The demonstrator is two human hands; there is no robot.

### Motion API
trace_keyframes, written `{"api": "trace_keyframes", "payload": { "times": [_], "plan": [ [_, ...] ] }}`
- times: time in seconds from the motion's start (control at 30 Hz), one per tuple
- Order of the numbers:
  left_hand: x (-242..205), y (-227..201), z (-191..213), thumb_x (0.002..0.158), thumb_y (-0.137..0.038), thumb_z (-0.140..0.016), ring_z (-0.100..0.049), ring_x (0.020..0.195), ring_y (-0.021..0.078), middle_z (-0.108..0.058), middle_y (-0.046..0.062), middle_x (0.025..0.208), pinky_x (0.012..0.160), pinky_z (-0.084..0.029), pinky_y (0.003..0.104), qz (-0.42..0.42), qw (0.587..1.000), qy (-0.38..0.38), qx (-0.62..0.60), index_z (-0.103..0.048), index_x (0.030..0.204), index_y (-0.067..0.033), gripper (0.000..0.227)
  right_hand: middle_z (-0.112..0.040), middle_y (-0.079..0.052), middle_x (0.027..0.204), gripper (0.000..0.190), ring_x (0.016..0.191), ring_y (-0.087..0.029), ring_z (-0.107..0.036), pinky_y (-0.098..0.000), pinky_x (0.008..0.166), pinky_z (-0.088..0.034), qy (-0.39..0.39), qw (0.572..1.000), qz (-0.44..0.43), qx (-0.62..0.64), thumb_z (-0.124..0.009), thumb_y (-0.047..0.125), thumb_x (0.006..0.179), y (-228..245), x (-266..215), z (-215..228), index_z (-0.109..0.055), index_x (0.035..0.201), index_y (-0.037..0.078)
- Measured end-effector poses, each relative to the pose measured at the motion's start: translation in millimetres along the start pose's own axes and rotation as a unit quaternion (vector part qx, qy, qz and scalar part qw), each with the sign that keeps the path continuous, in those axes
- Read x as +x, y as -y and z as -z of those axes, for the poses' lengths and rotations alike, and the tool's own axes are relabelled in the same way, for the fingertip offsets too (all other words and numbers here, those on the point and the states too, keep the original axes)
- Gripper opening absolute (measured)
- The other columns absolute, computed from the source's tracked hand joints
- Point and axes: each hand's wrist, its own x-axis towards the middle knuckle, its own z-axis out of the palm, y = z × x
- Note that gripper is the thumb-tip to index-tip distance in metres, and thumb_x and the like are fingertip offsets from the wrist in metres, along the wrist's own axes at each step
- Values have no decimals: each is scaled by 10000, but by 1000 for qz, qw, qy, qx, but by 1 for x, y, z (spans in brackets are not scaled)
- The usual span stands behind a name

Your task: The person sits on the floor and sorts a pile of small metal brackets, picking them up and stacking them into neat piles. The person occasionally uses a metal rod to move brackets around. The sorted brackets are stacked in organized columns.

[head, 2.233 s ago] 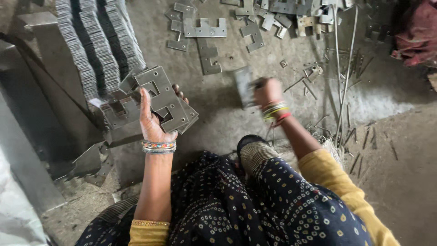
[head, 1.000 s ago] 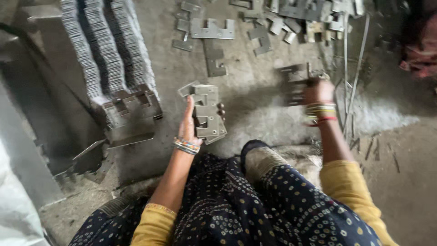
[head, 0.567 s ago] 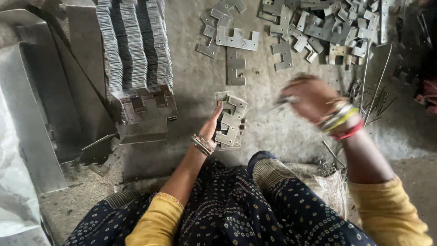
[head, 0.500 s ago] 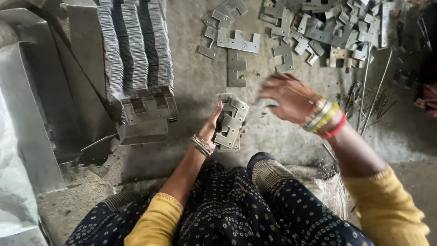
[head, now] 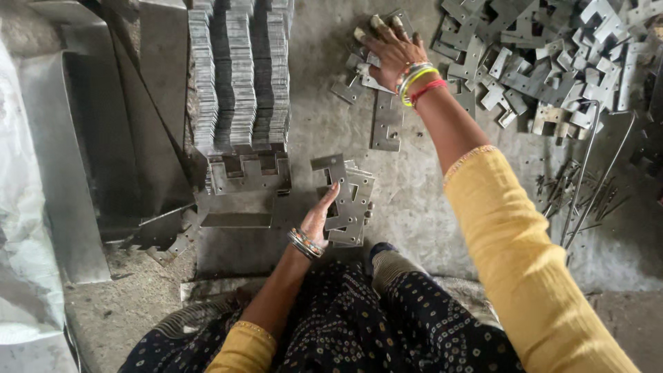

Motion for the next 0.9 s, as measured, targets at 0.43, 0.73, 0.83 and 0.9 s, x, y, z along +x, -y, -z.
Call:
{"api": "trace_keyframes", "payload": {
  "times": [0.43, 0.73, 0.83, 0.9],
  "plan": [
    [-13, 1, -16, 905, -789, -413, -714, 1030, 277, -691, 148, 1231, 902, -601, 451, -97, 987, 107, -75, -528, 1446, -97, 886, -443, -155, 1559, 764, 1397, -402, -428, -555, 1093, -388, -41, 998, -47, 30, -777, 302, 777, -6, -249, -26, -516, 1490, 216],
    [-13, 9, -26, 883, -754, -531, -737, 898, 254, -746, 122, 1082, 822, -609, 447, -61, 995, 65, -38, -599, 1355, -103, 807, -705, -185, 1075, 322, 1035, -391, -655, -474, 900, -549, -126, 980, -133, 82, -751, 179, 825, 32, -285, -88, -686, 1114, 51],
    [-7, 14, -13, 870, -737, -567, -733, 970, 239, -735, 108, 1151, 872, -600, 443, -65, 995, 74, -23, -596, 1382, -104, 813, -694, -217, 1068, 292, 997, -410, -661, -490, 868, -558, -113, 975, -156, 111, -761, 181, 839, 35, -274, -86, -688, 1085, 40],
    [3, 21, -4, 857, -716, -591, -724, 1037, 217, -720, 94, 1213, 917, -592, 442, -73, 995, 63, 10, -587, 1404, -119, 810, -692, -221, 1065, 323, 985, -414, -663, -495, 843, -562, -122, 971, -146, 145, -782, 194, 811, 39, -276, -74, -684, 1071, 30]
  ]
}}
